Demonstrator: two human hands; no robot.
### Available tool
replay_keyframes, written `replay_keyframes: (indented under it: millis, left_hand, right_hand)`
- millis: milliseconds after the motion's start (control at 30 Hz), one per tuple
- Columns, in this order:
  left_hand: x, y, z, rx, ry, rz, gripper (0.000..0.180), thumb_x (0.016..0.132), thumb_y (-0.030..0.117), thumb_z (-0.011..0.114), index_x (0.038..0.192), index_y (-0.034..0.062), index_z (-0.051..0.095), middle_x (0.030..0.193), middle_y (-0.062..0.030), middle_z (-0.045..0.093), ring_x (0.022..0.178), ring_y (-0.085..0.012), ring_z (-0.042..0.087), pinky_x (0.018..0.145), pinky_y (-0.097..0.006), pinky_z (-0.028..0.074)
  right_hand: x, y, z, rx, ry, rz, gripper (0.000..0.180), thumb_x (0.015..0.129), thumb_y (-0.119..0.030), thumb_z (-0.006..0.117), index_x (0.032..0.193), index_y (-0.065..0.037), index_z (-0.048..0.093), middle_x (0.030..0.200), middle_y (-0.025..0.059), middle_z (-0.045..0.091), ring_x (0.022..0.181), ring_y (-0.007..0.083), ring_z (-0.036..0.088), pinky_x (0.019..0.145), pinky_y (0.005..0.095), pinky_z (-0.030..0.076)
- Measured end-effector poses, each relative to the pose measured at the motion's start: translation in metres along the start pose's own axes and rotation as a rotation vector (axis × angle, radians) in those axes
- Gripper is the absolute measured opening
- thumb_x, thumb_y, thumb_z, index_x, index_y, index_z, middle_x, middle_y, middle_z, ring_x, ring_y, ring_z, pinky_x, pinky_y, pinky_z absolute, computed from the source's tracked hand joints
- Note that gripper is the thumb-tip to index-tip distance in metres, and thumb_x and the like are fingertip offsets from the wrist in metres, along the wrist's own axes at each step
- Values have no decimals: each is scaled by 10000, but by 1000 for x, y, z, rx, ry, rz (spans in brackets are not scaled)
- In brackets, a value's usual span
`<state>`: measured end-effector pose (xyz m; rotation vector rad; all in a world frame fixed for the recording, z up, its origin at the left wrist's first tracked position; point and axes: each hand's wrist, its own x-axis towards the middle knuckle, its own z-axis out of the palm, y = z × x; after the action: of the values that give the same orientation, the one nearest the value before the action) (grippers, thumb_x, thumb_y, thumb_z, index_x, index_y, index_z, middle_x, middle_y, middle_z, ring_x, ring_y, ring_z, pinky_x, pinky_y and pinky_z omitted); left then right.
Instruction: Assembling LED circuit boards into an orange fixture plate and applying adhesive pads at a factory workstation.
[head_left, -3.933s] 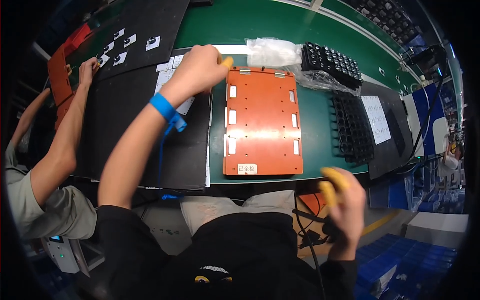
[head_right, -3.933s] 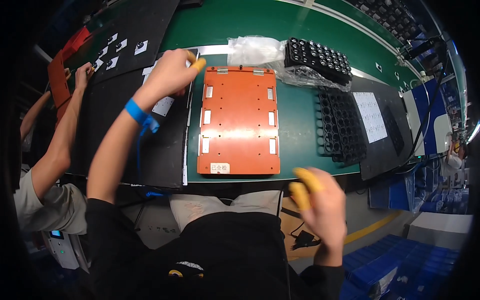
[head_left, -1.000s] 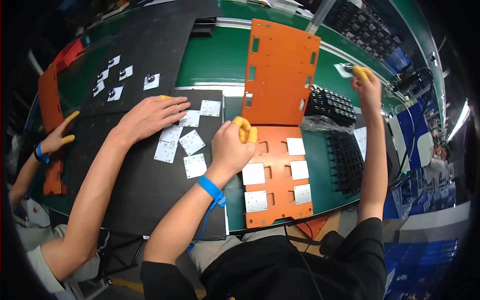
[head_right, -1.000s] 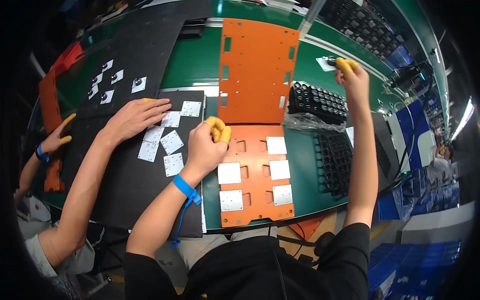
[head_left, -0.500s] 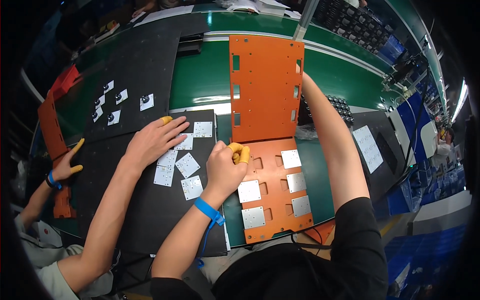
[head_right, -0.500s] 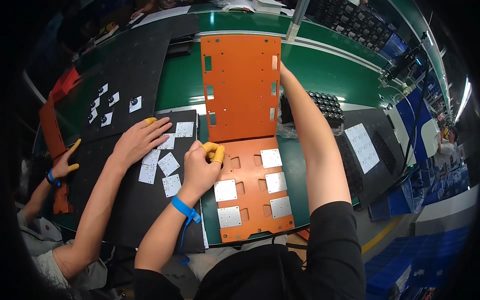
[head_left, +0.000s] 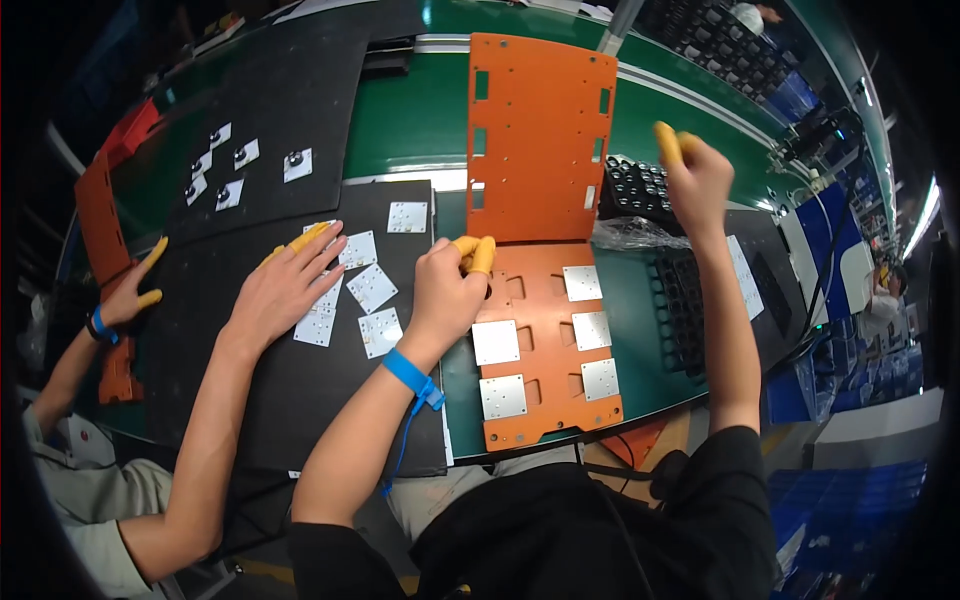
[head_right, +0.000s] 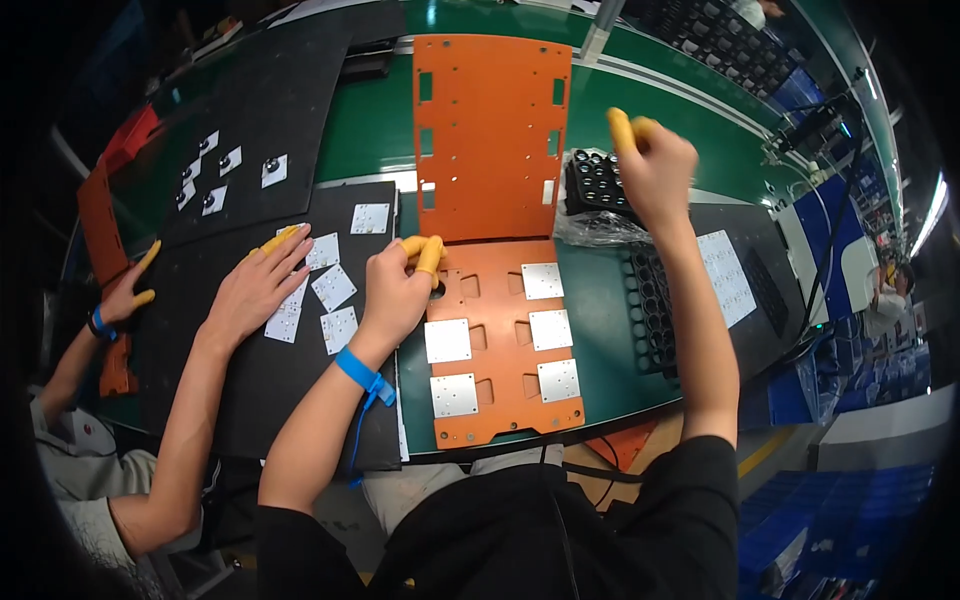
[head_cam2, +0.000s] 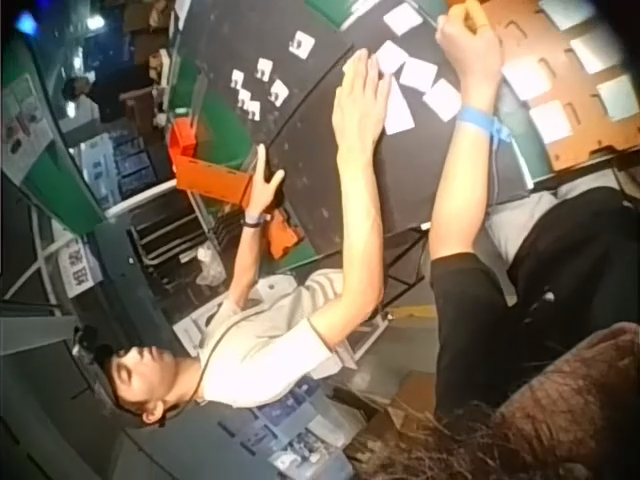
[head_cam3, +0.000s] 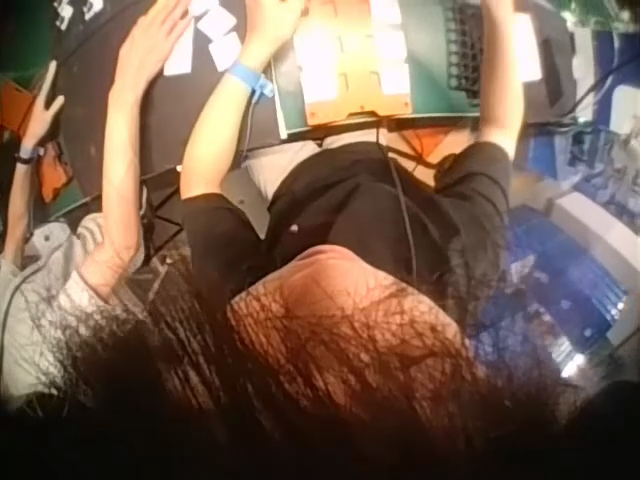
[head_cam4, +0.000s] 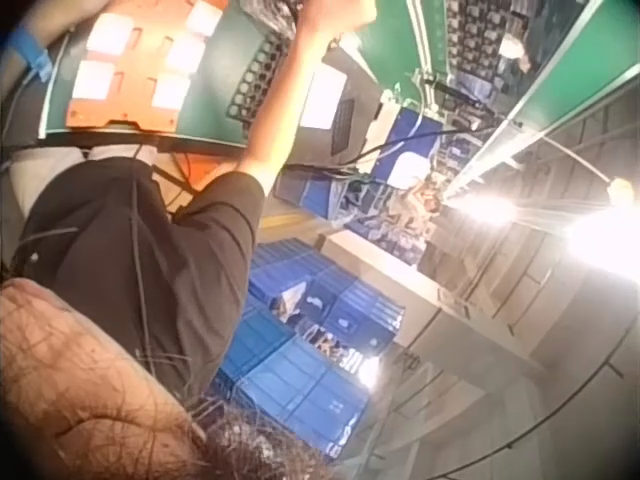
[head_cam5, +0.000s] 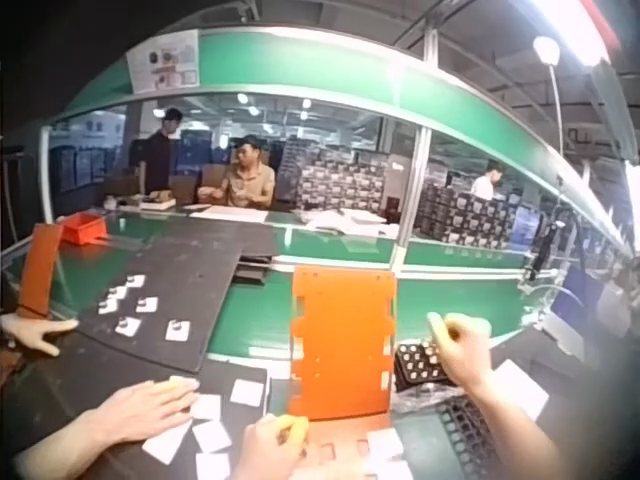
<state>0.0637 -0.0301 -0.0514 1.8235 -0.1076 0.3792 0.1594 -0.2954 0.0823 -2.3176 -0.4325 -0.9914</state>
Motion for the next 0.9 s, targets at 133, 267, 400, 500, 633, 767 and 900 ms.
replay_keyframes:
  millis: [133,267,400,500,633,767,900]
  left_hand:
    - [1,0,-2,-138,-15,-76,187,872,48,535,951,-64,663,751,-161,622,588,-187,619,541,-312,474]
    - [0,6,-1,-216,-20,-84,182,898,58,529,949,-59,659,650,-123,625,562,-125,605,520,-294,467]
    - [0,3,5,-209,-30,-74,181,900,59,530,934,-67,656,619,-129,625,522,-132,589,492,-299,451]
    - [0,1,4,-250,-21,-80,178,875,38,523,931,-75,649,613,-147,624,511,-151,599,489,-310,455]
    - [2,0,2,-247,-5,-67,168,845,27,527,896,-84,642,607,-167,615,497,-177,594,492,-326,458]
    - [3,-2,-1,-237,-9,-116,153,828,60,564,844,-73,638,591,-199,585,486,-246,584,498,-354,451]
    - [7,-12,-1,-44,-1,192,192,859,146,560,784,-23,615,672,-241,593,614,-386,610,553,-404,473]
  right_hand:
    - [-72,-56,1,376,-455,-294,100,833,-111,687,850,-13,693,739,117,682,639,223,676,562,314,513]
    - [-110,-115,24,219,-1184,-558,327,896,-364,636,993,-53,654,719,119,634,634,307,639,550,407,509]
    - [-126,-118,50,198,-1118,-745,340,917,-359,596,807,-37,589,660,93,595,574,306,614,532,412,509]
    - [-125,-126,51,78,-1120,-757,242,855,-242,623,744,-33,577,621,95,600,600,301,645,535,411,519]
    - [-105,-138,34,161,-995,-735,179,772,-127,689,713,-16,561,607,101,572,546,282,609,497,396,485]
    - [-77,-145,22,287,-912,-480,195,832,-160,699,742,-13,610,555,135,565,509,321,608,486,400,484]
    - [-49,-150,49,543,-523,-147,200,876,-119,706,767,40,653,591,53,624,533,69,591,478,234,454]
